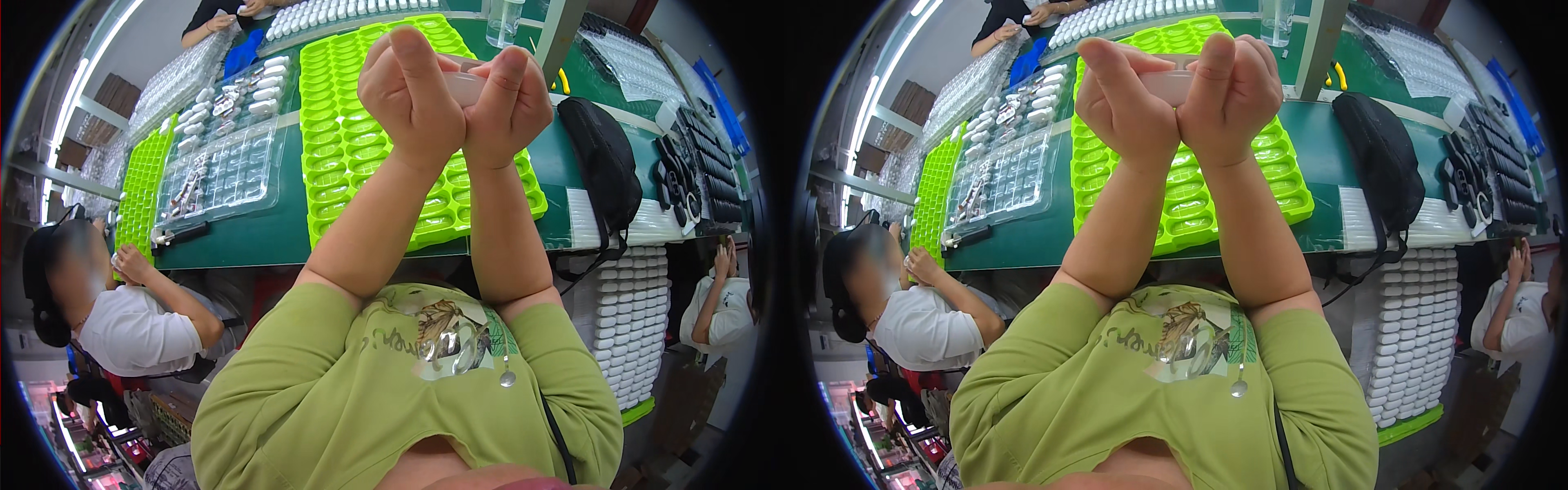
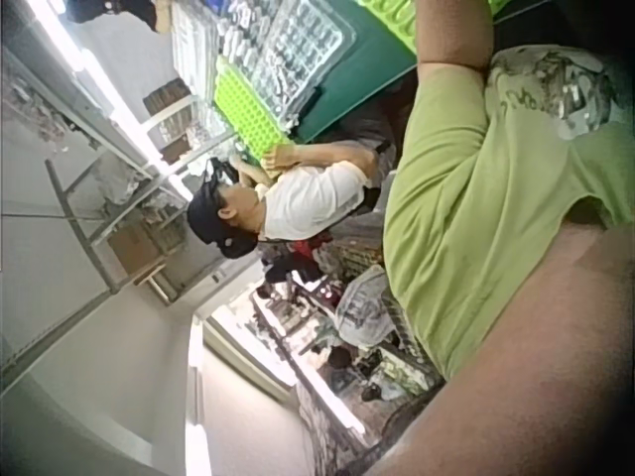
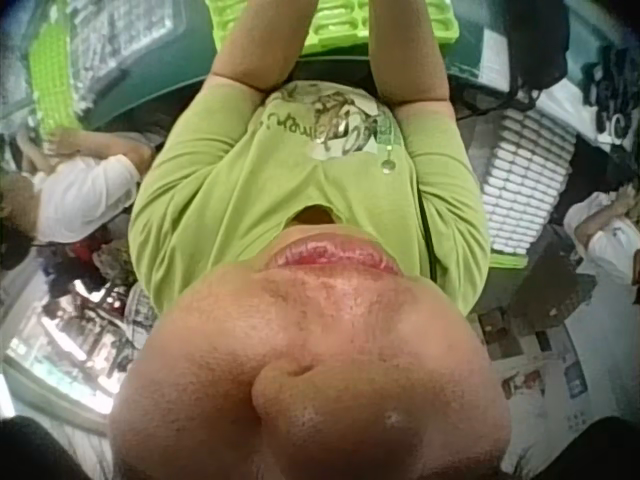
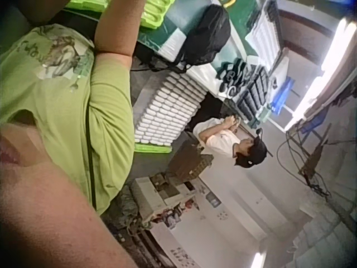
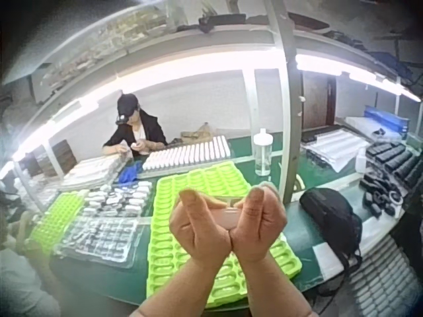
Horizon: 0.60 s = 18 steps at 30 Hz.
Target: The person places a tray onto the workbench, assembles an earphone charging case by inserting the internal electronic components and battery into the casing, closes it, and sets the assembled case into the tray.
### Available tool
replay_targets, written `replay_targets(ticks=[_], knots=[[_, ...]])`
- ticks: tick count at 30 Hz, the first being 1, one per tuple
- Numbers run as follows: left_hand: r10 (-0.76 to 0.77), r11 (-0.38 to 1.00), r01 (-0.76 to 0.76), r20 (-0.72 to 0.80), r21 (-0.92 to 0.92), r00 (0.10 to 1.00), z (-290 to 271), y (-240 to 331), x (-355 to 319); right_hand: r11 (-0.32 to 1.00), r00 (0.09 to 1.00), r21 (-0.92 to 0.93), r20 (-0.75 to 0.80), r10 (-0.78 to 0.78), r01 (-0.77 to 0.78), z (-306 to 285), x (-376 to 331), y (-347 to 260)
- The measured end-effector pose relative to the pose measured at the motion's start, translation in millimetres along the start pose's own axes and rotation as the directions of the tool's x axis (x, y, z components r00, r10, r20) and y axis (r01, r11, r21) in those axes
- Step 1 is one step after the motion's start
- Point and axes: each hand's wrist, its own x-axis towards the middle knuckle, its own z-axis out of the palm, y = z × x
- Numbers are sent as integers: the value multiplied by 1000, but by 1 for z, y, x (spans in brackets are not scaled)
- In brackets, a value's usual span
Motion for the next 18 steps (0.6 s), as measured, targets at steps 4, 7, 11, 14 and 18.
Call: replay_targets(ticks=[4,7,11,14,18], knots=[[2,1000,-2,28,-16,1000,-3,-10,5,996,996,0,30,-87,87,1,2,5],[-37,996,35,-20,-85,999,-2,-12,3,989,988,-38,65,-144,146,1,2,9],[-110,990,102,-79,-99,991,2,-18,-2,993,993,-77,81,-85,92,2,1,13],[-208,978,207,-79,-13,975,-4,-26,-9,993,993,-99,99,-60,70,0,-7,20],[-338,941,339,72,0,938,-30,-32,-29,993,978,-96,192,78,-61,-20,-21,19]])
